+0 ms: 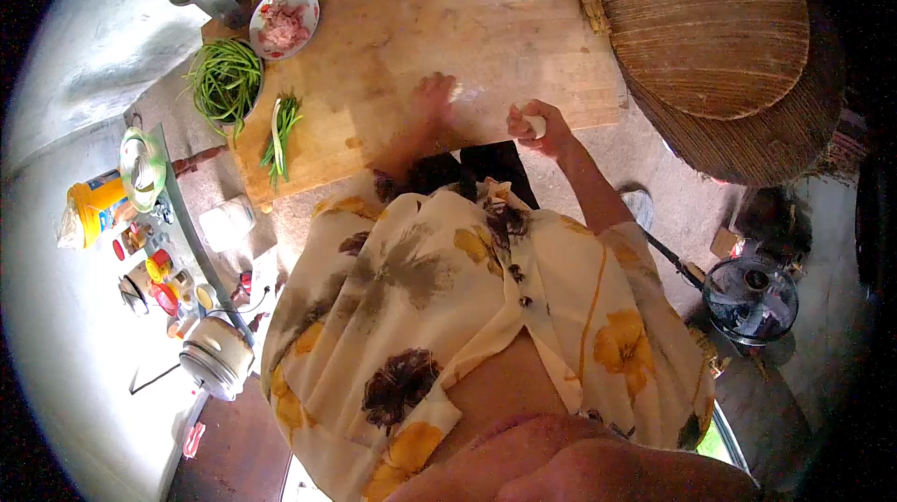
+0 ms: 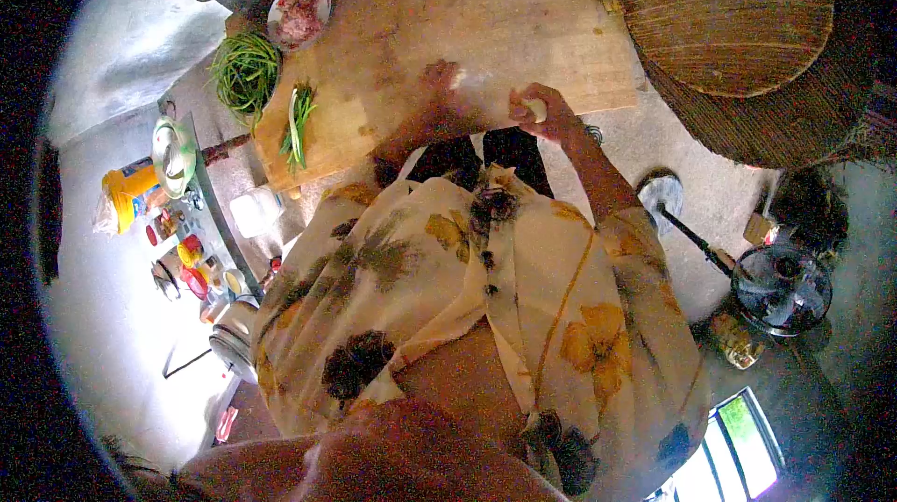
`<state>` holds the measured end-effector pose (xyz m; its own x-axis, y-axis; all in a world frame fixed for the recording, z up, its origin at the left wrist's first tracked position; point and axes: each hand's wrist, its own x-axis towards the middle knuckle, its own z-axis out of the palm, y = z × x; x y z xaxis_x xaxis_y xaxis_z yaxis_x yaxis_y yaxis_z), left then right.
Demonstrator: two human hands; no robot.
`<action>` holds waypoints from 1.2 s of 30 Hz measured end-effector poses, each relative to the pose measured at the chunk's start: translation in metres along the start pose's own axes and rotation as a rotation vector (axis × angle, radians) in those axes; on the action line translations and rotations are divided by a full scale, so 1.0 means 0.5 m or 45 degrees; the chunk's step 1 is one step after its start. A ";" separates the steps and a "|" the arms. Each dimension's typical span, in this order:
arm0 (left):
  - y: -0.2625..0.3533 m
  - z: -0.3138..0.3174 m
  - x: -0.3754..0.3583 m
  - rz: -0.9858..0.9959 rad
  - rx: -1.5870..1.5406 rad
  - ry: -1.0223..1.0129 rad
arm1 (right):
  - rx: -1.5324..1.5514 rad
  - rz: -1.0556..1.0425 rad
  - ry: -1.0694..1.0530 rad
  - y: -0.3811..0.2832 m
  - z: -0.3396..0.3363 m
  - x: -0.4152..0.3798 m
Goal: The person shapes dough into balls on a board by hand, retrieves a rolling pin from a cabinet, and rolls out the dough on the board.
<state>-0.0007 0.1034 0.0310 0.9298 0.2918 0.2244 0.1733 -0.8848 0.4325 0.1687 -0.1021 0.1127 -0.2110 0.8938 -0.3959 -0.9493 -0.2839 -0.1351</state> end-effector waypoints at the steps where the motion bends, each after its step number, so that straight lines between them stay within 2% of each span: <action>1: -0.024 0.006 0.001 -0.105 0.071 -0.006 | -0.327 -0.157 0.295 -0.014 0.011 -0.006; 2: -0.017 0.001 -0.001 -0.112 0.065 -0.020 | -0.642 -0.299 0.595 -0.013 0.015 -0.017; 3: -0.010 -0.019 0.003 -0.151 0.006 -0.089 | -0.898 -0.327 0.743 -0.021 0.010 -0.015; 4: -0.011 -0.039 0.022 -0.182 -0.042 -0.140 | -0.901 -0.331 0.735 -0.017 0.006 0.000; 6: 0.009 -0.064 0.040 -0.237 -0.056 -0.161 | -1.811 -0.682 1.097 0.003 -0.010 0.037; 7: 0.021 -0.068 0.041 -0.292 -0.078 -0.192 | -2.191 -0.865 1.101 0.012 -0.065 0.058; 8: 0.022 -0.056 0.039 -0.298 -0.082 -0.196 | -2.191 -0.856 1.100 0.022 -0.067 0.059; 10: 0.017 -0.039 0.037 -0.288 0.020 -0.173 | -2.854 -1.137 1.085 0.043 -0.068 0.073; 11: 0.028 -0.042 0.034 -0.293 0.024 -0.174 | -2.851 -0.905 1.099 0.049 -0.072 0.083; 13: 0.049 -0.049 0.027 -0.345 0.223 -0.052 | -2.899 -0.986 1.138 0.050 -0.081 0.095; 15: 0.035 -0.036 0.012 -0.320 0.142 -0.090 | -2.935 -1.047 1.197 0.065 -0.068 0.091; 18: 0.034 -0.049 0.014 -0.305 0.092 -0.150 | -2.835 -1.036 1.107 0.048 -0.046 0.078; 20: 0.034 -0.067 0.010 -0.348 0.131 -0.191 | -2.710 -0.910 0.860 0.040 -0.035 0.058; 21: 0.030 -0.075 0.005 -0.348 0.095 -0.189 | -2.712 -0.910 0.841 0.041 -0.041 0.056; 24: 0.021 -0.075 -0.001 -0.358 0.052 -0.168 | -2.629 -0.876 0.976 0.053 -0.060 0.056; 26: 0.018 -0.070 0.000 -0.368 0.045 -0.145 | -2.849 -0.869 1.048 0.054 -0.051 0.062; 27: 0.018 -0.071 -0.002 -0.389 0.044 -0.142 | -2.855 -0.871 1.035 0.049 -0.037 0.070; 29: 0.021 -0.076 -0.018 -0.416 0.039 -0.151 | -2.558 -1.113 0.911 0.055 -0.003 0.088; 30: 0.020 -0.081 -0.025 -0.377 0.020 -0.159 | -2.555 -1.109 0.909 0.061 0.003 0.103; 32: 0.022 -0.090 -0.032 -0.339 0.012 -0.161 | -2.644 -1.308 0.819 0.057 0.012 0.149; 33: 0.029 -0.086 -0.033 -0.347 0.050 -0.121 | -2.644 -1.313 0.816 0.060 0.003 0.176; 35: 0.038 -0.085 -0.037 -0.360 0.083 -0.085 | -2.325 -1.160 0.764 0.079 -0.027 0.215; 36: 0.038 -0.091 -0.036 -0.476 -0.068 -0.121 | -2.327 -1.156 0.760 0.083 -0.040 0.225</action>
<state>-0.0287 0.0977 0.0748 0.8319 0.5536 -0.0381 0.4913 -0.7028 0.5145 0.1101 -0.0202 0.0444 0.4926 0.8566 0.1533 0.6004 -0.2070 -0.7725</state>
